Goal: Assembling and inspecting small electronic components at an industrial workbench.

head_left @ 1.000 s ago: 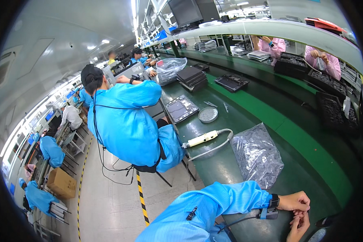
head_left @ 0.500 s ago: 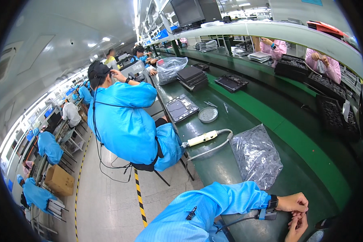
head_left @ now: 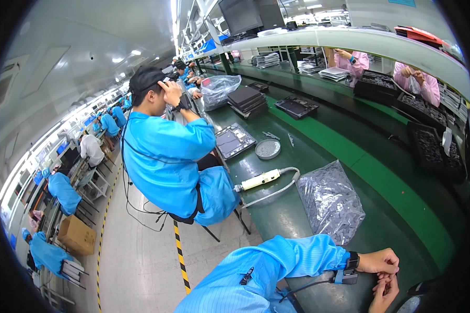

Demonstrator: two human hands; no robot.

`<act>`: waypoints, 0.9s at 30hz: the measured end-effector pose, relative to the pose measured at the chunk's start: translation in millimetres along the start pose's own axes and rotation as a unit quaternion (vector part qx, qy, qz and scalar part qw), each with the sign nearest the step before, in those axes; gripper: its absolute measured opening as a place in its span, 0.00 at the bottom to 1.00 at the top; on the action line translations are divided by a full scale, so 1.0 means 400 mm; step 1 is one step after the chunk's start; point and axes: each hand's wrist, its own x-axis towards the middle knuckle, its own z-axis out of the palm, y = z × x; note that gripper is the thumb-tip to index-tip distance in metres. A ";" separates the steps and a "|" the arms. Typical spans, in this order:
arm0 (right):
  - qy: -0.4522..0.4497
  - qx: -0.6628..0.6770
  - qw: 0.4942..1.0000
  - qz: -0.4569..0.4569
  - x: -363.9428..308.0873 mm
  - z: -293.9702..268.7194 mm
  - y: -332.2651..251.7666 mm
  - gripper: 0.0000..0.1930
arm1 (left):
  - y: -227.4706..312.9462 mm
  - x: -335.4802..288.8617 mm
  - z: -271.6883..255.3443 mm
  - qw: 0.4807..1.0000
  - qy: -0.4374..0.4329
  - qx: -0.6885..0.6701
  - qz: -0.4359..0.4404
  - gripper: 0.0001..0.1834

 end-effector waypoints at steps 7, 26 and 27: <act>0.045 0.005 0.999 0.018 0.006 0.004 0.004 0.15 | -0.032 0.017 -0.012 1.000 -0.017 -0.005 0.000 0.14; 0.012 0.027 0.998 -0.049 0.009 0.002 0.052 0.11 | 0.021 -0.010 -0.034 0.991 -0.004 0.061 -0.122 0.12; 0.015 0.001 0.999 -0.045 0.009 0.000 0.043 0.10 | 0.024 -0.011 -0.029 0.990 0.012 0.055 -0.128 0.12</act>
